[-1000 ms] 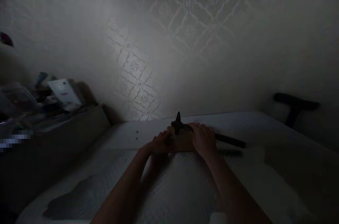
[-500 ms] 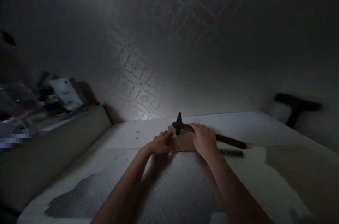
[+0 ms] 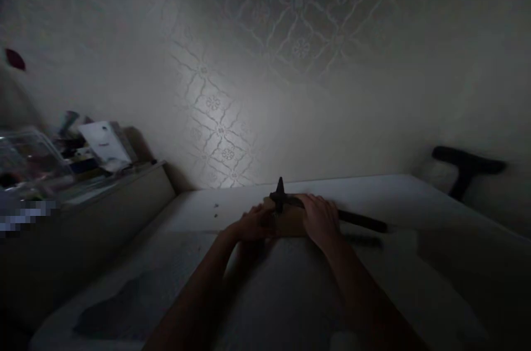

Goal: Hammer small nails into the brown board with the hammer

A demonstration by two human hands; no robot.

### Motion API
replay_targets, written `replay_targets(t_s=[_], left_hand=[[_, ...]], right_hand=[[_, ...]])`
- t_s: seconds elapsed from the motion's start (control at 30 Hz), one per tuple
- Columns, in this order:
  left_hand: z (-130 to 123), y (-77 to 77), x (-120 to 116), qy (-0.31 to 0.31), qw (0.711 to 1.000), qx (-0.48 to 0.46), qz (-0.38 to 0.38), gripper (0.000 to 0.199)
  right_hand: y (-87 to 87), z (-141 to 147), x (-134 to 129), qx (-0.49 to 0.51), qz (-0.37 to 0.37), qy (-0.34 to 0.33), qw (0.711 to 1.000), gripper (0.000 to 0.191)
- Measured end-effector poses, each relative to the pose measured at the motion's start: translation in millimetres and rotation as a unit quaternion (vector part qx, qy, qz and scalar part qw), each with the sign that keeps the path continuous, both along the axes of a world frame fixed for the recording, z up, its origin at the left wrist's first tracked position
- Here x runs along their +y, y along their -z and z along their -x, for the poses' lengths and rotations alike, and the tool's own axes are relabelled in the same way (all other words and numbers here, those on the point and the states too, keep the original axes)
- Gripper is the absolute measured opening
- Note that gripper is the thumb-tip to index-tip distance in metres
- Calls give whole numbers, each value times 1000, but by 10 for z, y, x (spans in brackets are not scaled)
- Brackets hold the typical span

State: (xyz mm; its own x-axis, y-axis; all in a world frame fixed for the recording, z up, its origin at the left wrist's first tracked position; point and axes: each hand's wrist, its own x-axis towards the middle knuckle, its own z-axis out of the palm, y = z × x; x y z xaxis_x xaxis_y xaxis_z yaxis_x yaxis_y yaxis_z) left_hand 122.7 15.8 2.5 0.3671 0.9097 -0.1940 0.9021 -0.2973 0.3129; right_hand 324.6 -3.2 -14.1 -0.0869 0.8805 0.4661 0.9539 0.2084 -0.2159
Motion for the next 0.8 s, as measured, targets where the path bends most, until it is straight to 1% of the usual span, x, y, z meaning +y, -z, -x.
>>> replay_targets(t_s=[0.1, 0.23, 0.37, 0.5, 0.6, 0.8], left_hand=[[1, -8, -6, -3, 1000, 3, 5, 84], [-3, -16, -15, 0, 1000, -1, 1, 83], [-9, -26, -22, -1, 1000, 1, 4, 82], [-8, -22, -20, -1, 1000, -2, -1, 82], [-7, -16, -16, 4, 1000, -4, -11, 79], [-10, -18, -18, -1, 1000, -1, -2, 82]], right_hand=[[-9, 5, -8, 3, -10, 13, 1000, 41], [-13, 5, -18, 3, -8, 6, 1000, 43], [-21, 9, -25, 2, -8, 17, 1000, 40], [-10, 9, -20, 5, -3, 7, 1000, 42], [-3, 8, -19, 1, -5, 11, 1000, 42], [-15, 17, -28, 1, -6, 4, 1000, 43]])
